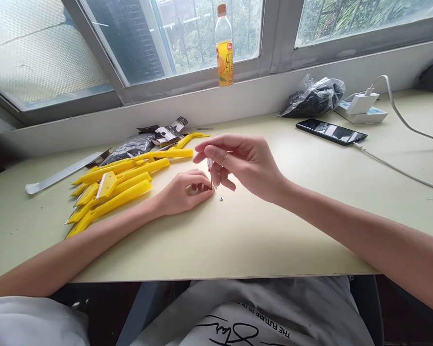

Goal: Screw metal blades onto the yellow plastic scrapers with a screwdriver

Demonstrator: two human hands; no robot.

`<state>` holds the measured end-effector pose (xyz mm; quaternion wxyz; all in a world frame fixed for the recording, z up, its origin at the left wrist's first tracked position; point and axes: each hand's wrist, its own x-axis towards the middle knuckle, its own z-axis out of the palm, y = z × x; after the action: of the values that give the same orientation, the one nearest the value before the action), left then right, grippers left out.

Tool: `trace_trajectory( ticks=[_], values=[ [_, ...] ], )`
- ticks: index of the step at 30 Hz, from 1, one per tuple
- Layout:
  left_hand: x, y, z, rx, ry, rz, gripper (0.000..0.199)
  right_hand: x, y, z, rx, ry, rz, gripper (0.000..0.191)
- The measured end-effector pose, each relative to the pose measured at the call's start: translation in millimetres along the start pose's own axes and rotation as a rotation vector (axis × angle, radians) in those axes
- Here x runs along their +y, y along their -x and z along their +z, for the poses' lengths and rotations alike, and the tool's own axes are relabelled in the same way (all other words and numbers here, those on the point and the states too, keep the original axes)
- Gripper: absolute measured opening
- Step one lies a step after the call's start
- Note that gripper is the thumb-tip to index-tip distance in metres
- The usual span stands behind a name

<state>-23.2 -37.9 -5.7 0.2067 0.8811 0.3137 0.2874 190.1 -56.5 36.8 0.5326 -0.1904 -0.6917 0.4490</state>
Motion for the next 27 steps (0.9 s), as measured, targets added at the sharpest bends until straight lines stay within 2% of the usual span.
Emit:
trace_trajectory(
  ticks=[7,22,27],
  values=[
    [-0.1,-0.5,-0.3,-0.013,-0.011,-0.017,0.010,-2.0,-0.1,5.3,0.046,0.027,0.015,0.021],
    [1.2,-1.0,-0.6,-0.015,-0.017,-0.009,0.010,0.2,0.9,5.8,-0.016,0.008,0.012,0.036],
    [1.1,-1.3,-0.2,-0.017,-0.026,-0.001,0.011,-0.6,3.7,7.1,0.004,0.100,-0.018,0.031]
  ],
)
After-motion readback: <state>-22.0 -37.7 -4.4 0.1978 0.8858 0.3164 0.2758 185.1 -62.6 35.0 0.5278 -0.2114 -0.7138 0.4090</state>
